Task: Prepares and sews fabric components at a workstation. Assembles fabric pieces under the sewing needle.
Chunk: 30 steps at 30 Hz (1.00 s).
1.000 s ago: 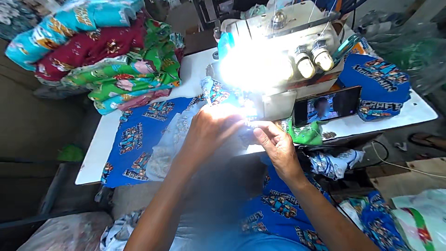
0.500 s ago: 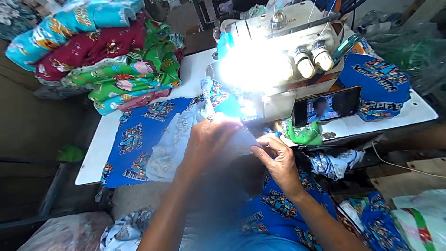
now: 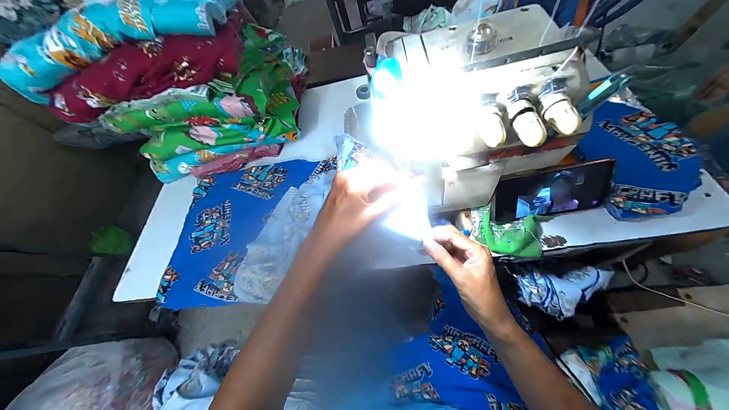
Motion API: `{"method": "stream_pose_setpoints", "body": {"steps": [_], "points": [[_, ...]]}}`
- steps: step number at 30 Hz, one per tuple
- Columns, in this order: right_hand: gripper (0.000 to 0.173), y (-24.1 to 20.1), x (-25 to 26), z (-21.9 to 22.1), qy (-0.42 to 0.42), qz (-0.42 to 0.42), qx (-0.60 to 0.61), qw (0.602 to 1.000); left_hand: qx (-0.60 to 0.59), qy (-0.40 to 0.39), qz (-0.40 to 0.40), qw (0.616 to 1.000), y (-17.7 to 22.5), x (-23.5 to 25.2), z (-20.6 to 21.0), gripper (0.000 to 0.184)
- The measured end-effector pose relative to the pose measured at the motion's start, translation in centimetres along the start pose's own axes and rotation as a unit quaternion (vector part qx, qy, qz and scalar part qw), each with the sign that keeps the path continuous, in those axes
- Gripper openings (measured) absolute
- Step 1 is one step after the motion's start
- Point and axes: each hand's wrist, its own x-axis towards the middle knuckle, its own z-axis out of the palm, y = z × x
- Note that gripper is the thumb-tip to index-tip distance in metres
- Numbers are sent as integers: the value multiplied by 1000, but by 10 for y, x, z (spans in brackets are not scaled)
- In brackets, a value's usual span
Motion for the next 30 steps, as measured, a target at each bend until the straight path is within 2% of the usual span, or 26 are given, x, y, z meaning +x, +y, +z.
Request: {"method": "stream_pose_setpoints", "body": {"steps": [5, 13, 18, 24, 27, 30], "points": [[12, -3, -20, 2, -2, 15, 45, 999, 22, -27, -25, 999, 17, -15, -8, 10], [3, -5, -15, 4, 19, 33, 108, 993, 40, -10, -55, 998, 19, -8, -6, 11], [25, -10, -10, 7, 22, 79, 140, 987, 85, 14, -59, 995, 21, -10, 3, 10], [9, -11, -11, 10, 17, 77, 118, 990, 36, 38, -56, 997, 19, -27, 5, 16], [12, -12, -9, 12, 24, 69, 132, 989, 34, 35, -49, 998, 10, -25, 3, 16], [24, -18, -5, 14, 42, 75, 149, 985, 37, 31, -40, 998, 0, -15, 3, 13]]}}
